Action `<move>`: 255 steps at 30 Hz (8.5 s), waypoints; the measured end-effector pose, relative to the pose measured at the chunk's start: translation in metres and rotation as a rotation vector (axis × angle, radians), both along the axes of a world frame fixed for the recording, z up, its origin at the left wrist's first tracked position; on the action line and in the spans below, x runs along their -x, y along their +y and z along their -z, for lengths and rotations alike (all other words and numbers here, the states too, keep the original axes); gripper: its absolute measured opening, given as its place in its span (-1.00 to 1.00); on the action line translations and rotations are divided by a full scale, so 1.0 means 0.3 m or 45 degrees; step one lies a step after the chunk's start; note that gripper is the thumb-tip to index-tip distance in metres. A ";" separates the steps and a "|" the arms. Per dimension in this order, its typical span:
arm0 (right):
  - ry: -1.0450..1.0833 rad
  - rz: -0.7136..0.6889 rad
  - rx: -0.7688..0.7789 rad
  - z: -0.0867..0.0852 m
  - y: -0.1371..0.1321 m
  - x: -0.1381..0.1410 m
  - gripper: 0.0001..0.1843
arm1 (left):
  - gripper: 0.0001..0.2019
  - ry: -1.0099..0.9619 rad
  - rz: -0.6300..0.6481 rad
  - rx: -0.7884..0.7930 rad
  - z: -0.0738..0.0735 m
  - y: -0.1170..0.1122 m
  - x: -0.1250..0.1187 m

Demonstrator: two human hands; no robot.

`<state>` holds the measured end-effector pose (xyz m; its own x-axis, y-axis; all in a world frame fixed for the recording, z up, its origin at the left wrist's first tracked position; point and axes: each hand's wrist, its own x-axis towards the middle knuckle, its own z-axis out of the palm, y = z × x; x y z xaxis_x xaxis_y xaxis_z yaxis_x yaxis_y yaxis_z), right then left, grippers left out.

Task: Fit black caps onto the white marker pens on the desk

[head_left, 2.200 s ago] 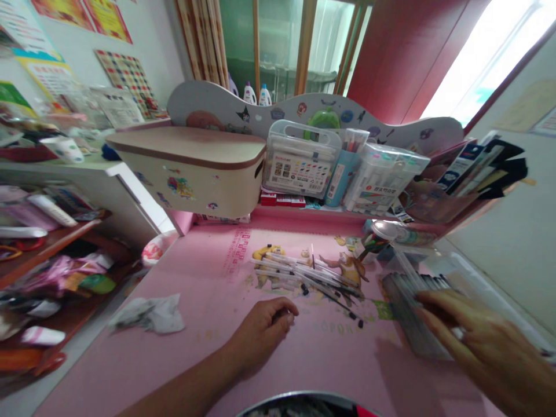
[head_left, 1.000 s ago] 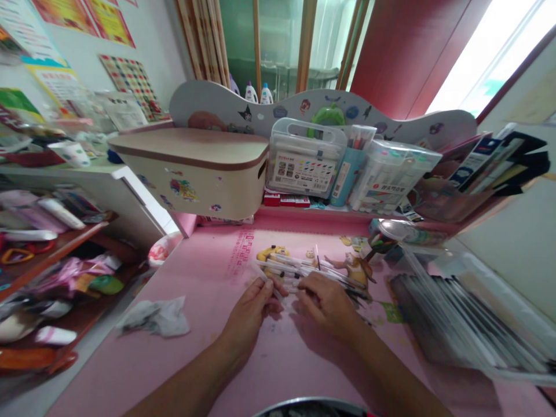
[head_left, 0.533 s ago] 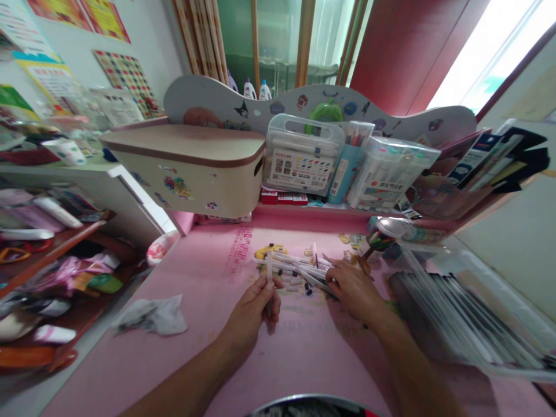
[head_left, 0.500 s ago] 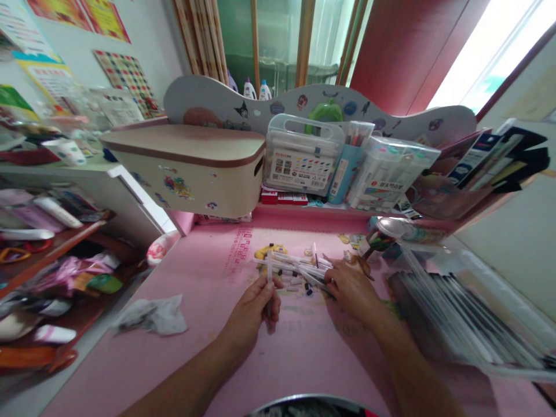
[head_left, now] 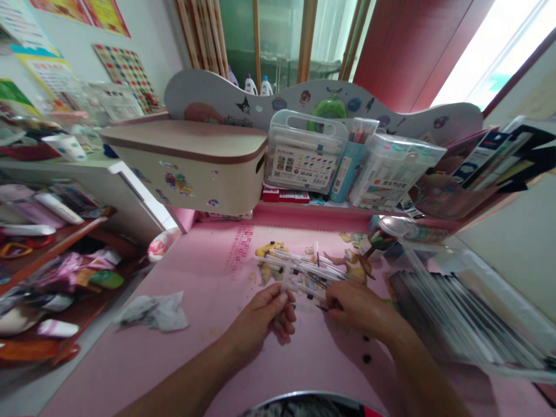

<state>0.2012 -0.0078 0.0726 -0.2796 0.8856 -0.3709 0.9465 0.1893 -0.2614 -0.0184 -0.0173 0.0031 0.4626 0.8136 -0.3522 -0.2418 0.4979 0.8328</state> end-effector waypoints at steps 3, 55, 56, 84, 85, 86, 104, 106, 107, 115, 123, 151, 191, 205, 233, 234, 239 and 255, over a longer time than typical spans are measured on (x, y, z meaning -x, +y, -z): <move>-0.129 -0.023 0.029 0.000 -0.019 0.032 -0.79 | -0.69 0.011 0.065 -0.016 0.009 -0.006 -0.001; 1.367 0.425 -0.636 -0.223 -0.131 -0.166 -0.92 | -0.79 0.001 -0.002 -0.193 -0.017 -0.020 -0.002; 1.162 0.365 -0.490 -0.210 -0.146 -0.179 -0.91 | -0.80 0.001 -0.003 -0.192 -0.015 -0.020 -0.001; 0.132 0.171 -0.063 0.107 -0.077 -0.057 -0.83 | -0.75 0.109 0.076 -0.066 -0.015 -0.002 0.013; 0.171 0.151 -0.083 0.104 -0.062 -0.044 -0.83 | -0.76 0.112 0.085 -0.070 -0.018 -0.003 0.012; 0.225 0.134 -0.098 0.101 -0.051 -0.036 -0.82 | -0.77 0.110 0.085 -0.075 -0.021 -0.004 0.011; 0.534 -0.112 -0.146 0.045 -0.025 0.023 -0.72 | -0.76 0.108 -0.071 -0.202 -0.002 -0.002 0.007; 0.679 -0.098 -0.146 0.037 -0.014 0.007 -0.69 | -0.77 0.104 -0.024 -0.206 -0.012 -0.002 0.010; 0.738 -0.068 -0.161 0.038 -0.013 0.003 -0.67 | -0.77 0.142 0.009 -0.219 -0.020 -0.003 0.013; 0.805 0.062 -0.499 0.111 -0.026 -0.001 -0.63 | -0.69 0.870 0.128 -0.834 -0.111 0.001 0.041; 0.327 -0.073 -0.638 0.107 -0.037 -0.018 -0.69 | -0.71 1.096 0.097 -0.967 -0.069 0.017 0.043; 0.854 0.152 -1.775 0.042 -0.094 -0.026 -0.30 | -0.79 0.309 -0.122 -0.422 -0.058 0.013 0.044; 0.364 0.072 -0.802 0.209 0.015 -0.070 -0.82 | -0.84 -0.121 -0.344 -0.087 -0.079 0.022 0.040; 0.459 0.034 -0.755 0.180 -0.018 0.054 -0.82 | -0.66 -0.036 -0.454 -0.155 -0.080 0.035 0.036; 1.378 0.274 -0.439 0.131 -0.053 0.053 -0.89 | -0.73 0.941 0.196 -1.108 -0.089 -0.017 0.042; 1.362 0.260 -0.444 0.131 -0.055 0.053 -0.88 | -0.73 0.965 0.199 -1.138 -0.082 -0.016 0.042; 1.278 0.179 -0.494 0.129 -0.057 0.048 -0.84 | -0.72 1.014 0.187 -1.177 -0.050 -0.014 0.039; 1.104 0.125 -0.414 0.130 -0.056 0.056 -0.88 | -0.69 1.160 0.322 -1.211 -0.053 -0.010 0.038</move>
<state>0.1844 -0.0246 0.0335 -0.2609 0.9437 0.2033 0.4608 0.3068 -0.8328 -0.0297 -0.0204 0.0191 0.5405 0.8405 0.0382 0.5925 -0.4125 0.6919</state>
